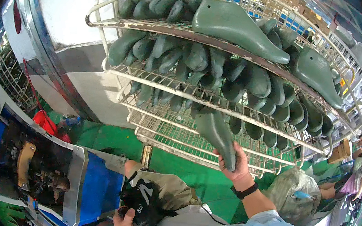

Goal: The worker is assembling shoes by inserting shoe lasts into uppers and placing them on a machine for processing.

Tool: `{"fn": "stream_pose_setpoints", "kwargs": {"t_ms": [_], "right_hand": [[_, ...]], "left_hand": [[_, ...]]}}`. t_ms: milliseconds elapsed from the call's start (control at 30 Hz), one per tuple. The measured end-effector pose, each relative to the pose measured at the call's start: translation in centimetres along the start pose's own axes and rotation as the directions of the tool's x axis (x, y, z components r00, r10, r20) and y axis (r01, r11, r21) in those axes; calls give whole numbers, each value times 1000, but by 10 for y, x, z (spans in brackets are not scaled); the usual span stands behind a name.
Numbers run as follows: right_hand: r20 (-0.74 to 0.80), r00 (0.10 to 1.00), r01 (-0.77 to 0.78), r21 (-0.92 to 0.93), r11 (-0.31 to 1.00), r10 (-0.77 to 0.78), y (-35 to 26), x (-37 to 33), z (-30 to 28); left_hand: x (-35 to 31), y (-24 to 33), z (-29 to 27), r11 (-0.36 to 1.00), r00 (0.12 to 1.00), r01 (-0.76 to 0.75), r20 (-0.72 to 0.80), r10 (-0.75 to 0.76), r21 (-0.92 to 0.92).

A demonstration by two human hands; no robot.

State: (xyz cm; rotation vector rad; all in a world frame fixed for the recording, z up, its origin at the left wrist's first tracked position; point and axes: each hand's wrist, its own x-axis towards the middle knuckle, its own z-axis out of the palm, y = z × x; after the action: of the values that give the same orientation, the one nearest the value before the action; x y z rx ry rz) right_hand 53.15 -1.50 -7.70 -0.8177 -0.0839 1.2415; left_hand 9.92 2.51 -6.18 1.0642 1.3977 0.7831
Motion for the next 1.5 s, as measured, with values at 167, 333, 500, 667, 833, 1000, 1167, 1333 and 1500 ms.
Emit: {"fn": "stream_pose_setpoints", "kwargs": {"t_ms": [167,333,500,667,833,1000,1167,1333,1500], "right_hand": [[173,985,-116,561,820,21,-34,45,-26],[-2,975,207,377,903,-222,-51,115,-19],[-86,995,43,8,999,-43,-14,92,64],[144,946,-231,-333,914,292,66,109,168],[434,798,-145,-535,832,418,101,124,287],[748,662,421,-421,804,45,99,127,388],[910,383,901,-330,282,-158,79,93,444],[729,590,725,-667,170,346,207,116,298],[367,531,839,-355,-413,764,320,101,148]], "left_hand": [[-7,1,-7,993,1000,5,-20,-8,-117],[-39,-21,-78,906,970,-170,-229,84,-387],[-151,-68,-188,637,717,-560,-696,51,-530],[-283,-158,-328,745,109,-667,-989,96,-2],[-273,-189,-336,989,-94,133,-993,77,64],[-294,-226,-358,898,-146,432,-977,156,79],[-299,-211,-369,691,-225,722,-934,276,31],[-215,-154,-314,615,-82,750,-888,452,244],[-130,-104,-350,945,118,325,-993,3,42]]}}
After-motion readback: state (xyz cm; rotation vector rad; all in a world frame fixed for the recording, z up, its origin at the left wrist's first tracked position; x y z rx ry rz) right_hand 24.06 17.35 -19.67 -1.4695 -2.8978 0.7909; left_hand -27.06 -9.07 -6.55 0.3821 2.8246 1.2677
